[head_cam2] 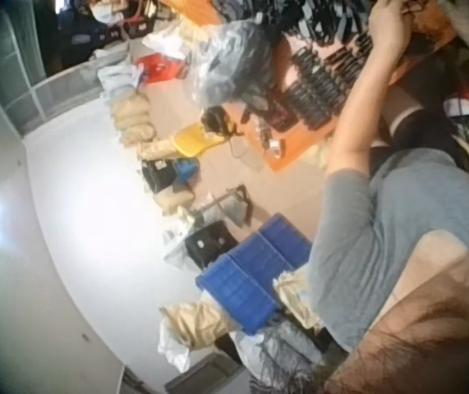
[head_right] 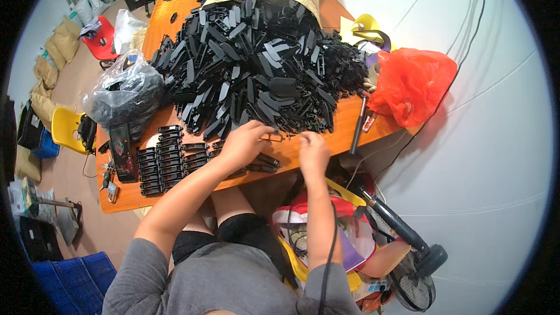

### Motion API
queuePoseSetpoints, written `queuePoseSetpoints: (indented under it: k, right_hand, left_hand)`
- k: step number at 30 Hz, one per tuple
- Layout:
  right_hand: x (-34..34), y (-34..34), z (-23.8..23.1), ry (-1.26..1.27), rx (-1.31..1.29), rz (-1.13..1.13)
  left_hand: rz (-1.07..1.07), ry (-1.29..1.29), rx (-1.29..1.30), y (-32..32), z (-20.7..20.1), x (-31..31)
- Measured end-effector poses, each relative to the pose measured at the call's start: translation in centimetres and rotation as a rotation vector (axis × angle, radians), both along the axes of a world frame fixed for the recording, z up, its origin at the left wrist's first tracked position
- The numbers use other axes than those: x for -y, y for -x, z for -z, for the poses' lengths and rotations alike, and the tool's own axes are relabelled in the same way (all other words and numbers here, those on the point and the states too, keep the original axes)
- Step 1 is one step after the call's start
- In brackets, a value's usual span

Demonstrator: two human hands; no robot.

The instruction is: The person assembles plastic components by taking small black plastic parts and fitting them by hand into larger plastic frames laid out on the table.

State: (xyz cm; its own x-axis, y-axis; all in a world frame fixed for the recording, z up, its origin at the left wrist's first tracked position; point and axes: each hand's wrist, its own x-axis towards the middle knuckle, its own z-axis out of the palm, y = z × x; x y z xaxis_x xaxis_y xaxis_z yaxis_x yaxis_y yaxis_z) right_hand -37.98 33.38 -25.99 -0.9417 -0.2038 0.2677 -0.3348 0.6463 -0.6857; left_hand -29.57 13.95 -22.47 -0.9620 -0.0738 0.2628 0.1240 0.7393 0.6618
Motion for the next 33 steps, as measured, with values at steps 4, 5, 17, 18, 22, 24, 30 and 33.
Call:
queuePoseSetpoints:
  k: [4,5,17,18,22,24,30,33]
  right_hand:
    - [0.6,1.3,-0.4,-0.165,0.006,-0.027]
    - [1.1,1.6,-0.3,-0.212,0.003,-0.071]
    - [1.9,2.8,0.9,-0.474,-0.131,0.033]
    - [2.1,2.6,0.8,-0.478,-0.132,0.034]
    - [2.7,2.4,0.4,-0.503,-0.146,0.053]
    - [2.6,2.7,0.6,-0.529,-0.132,0.064]
    - [0.1,1.9,0.5,-0.265,-0.2,0.027]
    - [1.6,-0.3,-1.4,-0.009,0.143,-0.219]
  left_hand:
    - [0.047,0.328,0.125,1.9,2.5,-0.2]
    - [0.063,0.399,0.141,1.9,1.8,-0.4]
    - [0.251,0.475,0.026,-3.9,3.5,-2.0]
    - [0.255,0.517,0.02,-4.2,3.9,-1.9]
    - [0.162,0.597,-0.058,-4.3,3.9,-1.7]
    - [0.12,0.583,-0.166,-4.2,4.5,-1.4]
    - [0.07,0.478,-0.148,-4.4,3.5,-1.1]
    - [-0.098,0.482,-0.036,-6.2,1.3,0.2]
